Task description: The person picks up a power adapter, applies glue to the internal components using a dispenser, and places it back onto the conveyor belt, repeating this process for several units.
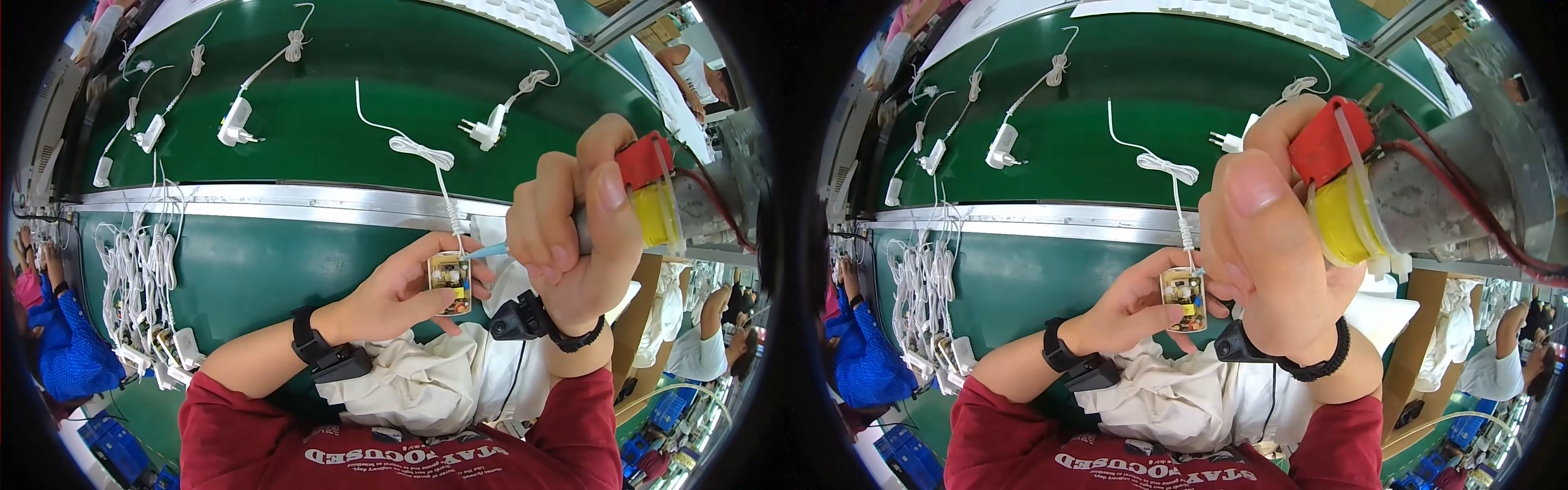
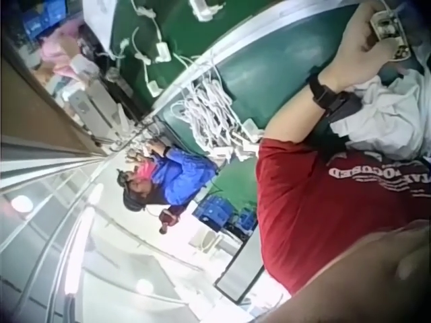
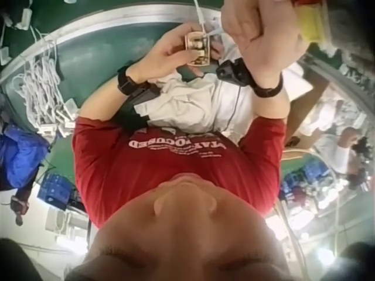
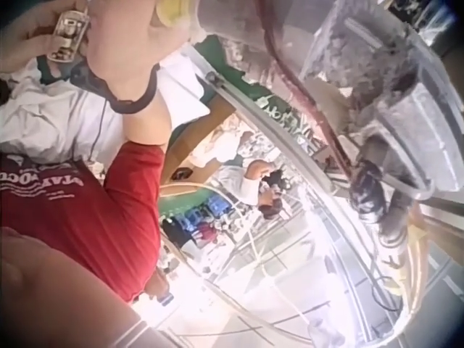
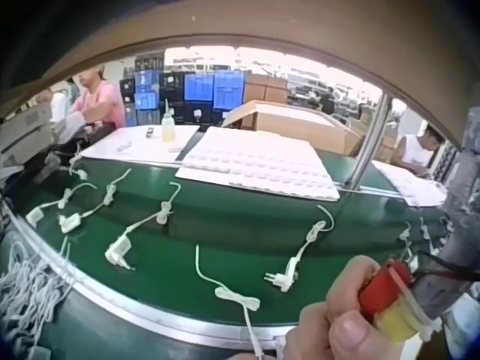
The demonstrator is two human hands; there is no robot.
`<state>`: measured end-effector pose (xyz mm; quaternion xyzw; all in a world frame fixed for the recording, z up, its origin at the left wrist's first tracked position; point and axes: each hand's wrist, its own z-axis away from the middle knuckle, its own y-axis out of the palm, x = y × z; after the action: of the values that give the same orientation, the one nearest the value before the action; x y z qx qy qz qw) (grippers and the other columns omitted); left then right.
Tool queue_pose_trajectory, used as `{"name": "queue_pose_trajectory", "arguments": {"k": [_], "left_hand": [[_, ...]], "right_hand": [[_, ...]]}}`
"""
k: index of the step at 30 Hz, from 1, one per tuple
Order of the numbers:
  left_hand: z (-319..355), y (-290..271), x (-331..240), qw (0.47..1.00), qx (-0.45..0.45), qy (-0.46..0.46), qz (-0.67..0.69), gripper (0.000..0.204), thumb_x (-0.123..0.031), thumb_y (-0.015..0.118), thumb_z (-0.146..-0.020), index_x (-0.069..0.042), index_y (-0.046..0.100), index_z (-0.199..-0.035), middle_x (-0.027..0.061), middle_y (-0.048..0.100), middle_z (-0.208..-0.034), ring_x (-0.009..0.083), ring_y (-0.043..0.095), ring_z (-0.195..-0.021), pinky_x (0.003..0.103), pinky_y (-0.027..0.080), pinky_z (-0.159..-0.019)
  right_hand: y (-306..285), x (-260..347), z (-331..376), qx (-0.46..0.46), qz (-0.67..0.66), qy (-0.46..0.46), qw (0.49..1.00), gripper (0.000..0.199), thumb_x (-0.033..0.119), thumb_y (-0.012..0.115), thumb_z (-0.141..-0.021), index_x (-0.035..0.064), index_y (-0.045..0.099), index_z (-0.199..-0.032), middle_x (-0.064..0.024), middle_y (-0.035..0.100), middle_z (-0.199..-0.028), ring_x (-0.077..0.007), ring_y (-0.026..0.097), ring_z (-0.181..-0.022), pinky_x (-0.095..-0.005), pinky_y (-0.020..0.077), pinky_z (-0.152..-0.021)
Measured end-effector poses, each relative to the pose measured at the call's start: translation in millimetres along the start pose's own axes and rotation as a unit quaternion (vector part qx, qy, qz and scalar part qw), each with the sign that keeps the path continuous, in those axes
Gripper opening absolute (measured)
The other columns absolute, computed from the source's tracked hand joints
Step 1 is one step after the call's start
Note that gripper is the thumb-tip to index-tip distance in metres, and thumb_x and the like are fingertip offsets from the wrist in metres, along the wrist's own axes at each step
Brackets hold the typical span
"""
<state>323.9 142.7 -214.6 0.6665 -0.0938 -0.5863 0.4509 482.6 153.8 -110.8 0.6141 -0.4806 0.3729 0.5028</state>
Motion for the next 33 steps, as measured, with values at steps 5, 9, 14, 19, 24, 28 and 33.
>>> {"name": "queue_pose_trajectory", "arguments": {"k": [5, 9, 14, 19, 24, 28, 33], "left_hand": [[-1.9, 0.0, 3.3, 1.000, -0.006, -0.010, 0.000, 0.047, 0.000, 0.044, -0.089, -0.007, 0.030, -0.134, 0.0123, 0.050, -0.123, 0.0187, 0.052, -0.111, 0.032, 0.056, -0.076], [1.3, -12.6, 4.0, 0.999, -0.035, -0.014, 0.020, 0.045, 0.000, 0.042, -0.089, -0.007, 0.032, -0.133, 0.0129, 0.050, -0.124, 0.0193, 0.053, -0.111, 0.033, 0.056, -0.077], [9.3, -26.3, -0.4, 0.995, -0.068, 0.002, 0.071, 0.042, -0.002, 0.038, -0.090, -0.007, 0.034, -0.131, 0.0132, 0.051, -0.123, 0.0212, 0.053, -0.112, 0.035, 0.056, -0.077], [12.5, -30.4, -3.0, 0.995, -0.057, 0.012, 0.079, 0.041, -0.003, 0.036, -0.090, -0.008, 0.035, -0.131, 0.0134, 0.052, -0.122, 0.0222, 0.053, -0.113, 0.035, 0.056, -0.077], [11.0, -36.6, 1.7, 0.994, -0.057, 0.012, 0.090, 0.041, -0.003, 0.036, -0.090, -0.008, 0.035, -0.131, 0.0135, 0.052, -0.122, 0.0220, 0.054, -0.113, 0.035, 0.056, -0.076], [8.4, -44.8, 4.6, 0.993, -0.057, 0.011, 0.098, 0.041, -0.004, 0.037, -0.091, -0.007, 0.034, -0.132, 0.0144, 0.051, -0.123, 0.0230, 0.052, -0.115, 0.037, 0.056, -0.078], [7.6, -52.6, 8.9, 0.983, -0.018, 0.007, 0.180, 0.043, -0.008, 0.038, -0.093, -0.006, 0.029, -0.135, 0.0162, 0.046, -0.128, 0.0257, 0.047, -0.121, 0.042, 0.052, -0.087]], "right_hand": [[1.1, 9.3, 1.2, 0.004, 0.035, 0.014, 0.999, 0.020, 0.028, 0.040, -0.096, 0.0099, 0.033, -0.089, 0.0022, 0.034, -0.048, -0.0061, 0.028, -0.035, -0.0209, 0.0246, -0.035], [8.4, 7.2, 7.2, 0.022, 0.012, 0.037, 0.999, 0.022, 0.030, 0.039, -0.096, 0.0097, 0.032, -0.091, 0.0013, 0.036, -0.049, -0.0062, 0.030, -0.036, -0.0207, 0.0260, -0.036], [23.8, -6.9, 14.7, 0.003, -0.017, 0.059, 0.998, 0.024, 0.031, 0.040, -0.096, 0.0095, 0.032, -0.090, 0.0005, 0.037, -0.049, -0.0063, 0.030, -0.036, -0.0206, 0.0263, -0.035], [19.0, -13.8, 13.5, 0.049, -0.033, 0.025, 0.998, 0.024, 0.030, 0.040, -0.096, 0.0091, 0.031, -0.089, 0.0001, 0.037, -0.049, -0.0065, 0.030, -0.035, -0.0207, 0.0265, -0.034], [16.4, -18.7, 12.4, 0.054, -0.025, 0.027, 0.998, 0.025, 0.031, 0.039, -0.097, 0.0091, 0.031, -0.089, -0.0002, 0.038, -0.050, -0.0066, 0.031, -0.035, -0.0208, 0.0272, -0.034], [17.8, -22.7, 9.4, 0.051, 0.003, 0.029, 0.998, 0.025, 0.032, 0.038, -0.097, 0.0096, 0.030, -0.090, -0.0004, 0.039, -0.051, -0.0071, 0.032, -0.036, -0.0212, 0.0286, -0.036], [23.2, -39.0, 15.7, 0.033, -0.075, 0.043, 0.996, 0.025, 0.033, 0.039, -0.097, 0.0099, 0.031, -0.092, -0.0010, 0.041, -0.053, -0.0082, 0.034, -0.038, -0.0223, 0.0306, -0.038]]}}
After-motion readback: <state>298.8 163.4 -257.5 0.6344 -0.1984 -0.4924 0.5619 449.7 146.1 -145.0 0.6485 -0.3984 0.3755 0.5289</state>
